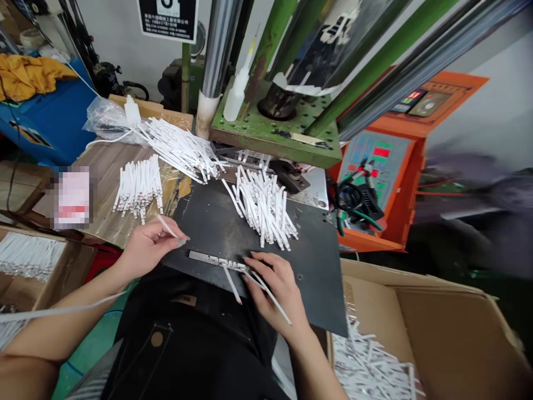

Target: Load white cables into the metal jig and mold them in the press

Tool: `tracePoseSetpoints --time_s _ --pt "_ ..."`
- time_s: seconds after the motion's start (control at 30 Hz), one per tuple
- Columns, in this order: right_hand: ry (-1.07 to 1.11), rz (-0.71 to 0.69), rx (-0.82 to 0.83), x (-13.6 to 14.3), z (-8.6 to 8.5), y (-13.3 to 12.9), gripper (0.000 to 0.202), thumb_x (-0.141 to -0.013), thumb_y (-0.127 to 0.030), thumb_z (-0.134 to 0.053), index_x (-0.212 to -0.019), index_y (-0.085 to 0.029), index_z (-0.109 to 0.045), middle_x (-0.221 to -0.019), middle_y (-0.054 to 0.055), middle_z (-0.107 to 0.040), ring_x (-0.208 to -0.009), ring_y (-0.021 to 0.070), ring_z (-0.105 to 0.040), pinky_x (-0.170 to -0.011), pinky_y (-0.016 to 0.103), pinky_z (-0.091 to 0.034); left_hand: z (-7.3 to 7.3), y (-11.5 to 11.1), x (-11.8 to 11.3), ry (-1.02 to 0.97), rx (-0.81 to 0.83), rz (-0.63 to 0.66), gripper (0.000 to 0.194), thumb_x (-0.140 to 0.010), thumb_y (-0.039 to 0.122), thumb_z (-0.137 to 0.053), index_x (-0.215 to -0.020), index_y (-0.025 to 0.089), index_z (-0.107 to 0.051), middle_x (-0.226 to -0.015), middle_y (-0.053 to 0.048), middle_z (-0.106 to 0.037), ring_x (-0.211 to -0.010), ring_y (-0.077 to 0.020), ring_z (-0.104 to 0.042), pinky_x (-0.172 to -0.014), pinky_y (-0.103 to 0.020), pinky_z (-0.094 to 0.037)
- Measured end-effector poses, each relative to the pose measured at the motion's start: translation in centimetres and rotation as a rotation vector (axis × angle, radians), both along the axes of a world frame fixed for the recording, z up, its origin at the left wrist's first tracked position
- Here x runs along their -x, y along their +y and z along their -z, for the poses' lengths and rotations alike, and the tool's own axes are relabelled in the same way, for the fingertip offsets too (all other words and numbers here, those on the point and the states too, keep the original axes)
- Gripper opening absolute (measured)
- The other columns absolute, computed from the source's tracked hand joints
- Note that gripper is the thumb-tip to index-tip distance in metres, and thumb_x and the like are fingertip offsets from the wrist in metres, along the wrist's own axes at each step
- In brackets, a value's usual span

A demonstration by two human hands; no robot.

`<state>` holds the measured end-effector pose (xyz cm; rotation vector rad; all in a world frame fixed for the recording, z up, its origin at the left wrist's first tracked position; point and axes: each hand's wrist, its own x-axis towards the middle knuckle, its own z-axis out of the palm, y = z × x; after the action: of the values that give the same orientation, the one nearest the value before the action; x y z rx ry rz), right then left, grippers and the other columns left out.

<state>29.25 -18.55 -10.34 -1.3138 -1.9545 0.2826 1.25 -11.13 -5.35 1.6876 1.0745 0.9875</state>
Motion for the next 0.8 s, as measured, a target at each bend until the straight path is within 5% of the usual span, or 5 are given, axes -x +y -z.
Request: tracePoseSetpoints --time_s 0.1,0.27,0.6,0.8 --pt "-0.056 0.036 -0.01 0.0 -0.1 0.1 0.031 -0.087 -0.017 -0.056 -0.118 -0.02 -0.058 -0.108 0.012 -0.058 -0.104 0.0284 -0.052 -0.089 0.049 -0.043 1.1 -0.2 -1.6 0.073 -0.113 0.151 0.008 -0.084 0.02 -0.065 -0.076 0.018 -0.065 -0.081 -0.003 -0.07 -0.091 -0.0192 -0.07 -0.081 -0.027 -0.056" --pt "-0.045 0.047 0.01 0.0 -0.1 0.4 0.026 -0.088 -0.017 -0.054 -0.113 -0.019 -0.06 -0.105 0.011 -0.058 -0.103 0.0267 -0.051 -0.09 0.046 -0.043 2.3 -0.2 -2.5 0.269 -0.324 0.33 0.005 -0.09 0.017 -0.055 -0.087 0.02 -0.059 -0.089 -0.003 -0.069 -0.096 -0.0161 -0.068 -0.083 -0.024 -0.052" --pt "0.02 0.026 0.034 -0.2 -0.1 0.4 0.025 -0.09 -0.017 -0.053 -0.112 -0.02 -0.063 -0.1 0.01 -0.06 -0.099 0.025 -0.053 -0.086 0.044 -0.046 -1.4 1.2 -4.7 0.637 -0.315 0.543 0.011 -0.09 0.015 -0.042 -0.085 0.02 -0.051 -0.078 0.001 -0.061 -0.067 -0.0112 -0.057 -0.062 -0.021 -0.037" --pt "0.03 0.006 0.09 -0.3 -0.3 0.5 0.027 -0.088 -0.016 -0.054 -0.113 -0.021 -0.063 -0.1 0.01 -0.061 -0.098 0.0252 -0.055 -0.087 0.046 -0.048 -1.8 1.2 -6.1 0.755 -0.287 0.534 0.014 -0.09 0.013 -0.042 -0.085 0.02 -0.053 -0.076 0.002 -0.061 -0.064 -0.013 -0.056 -0.059 -0.023 -0.035"
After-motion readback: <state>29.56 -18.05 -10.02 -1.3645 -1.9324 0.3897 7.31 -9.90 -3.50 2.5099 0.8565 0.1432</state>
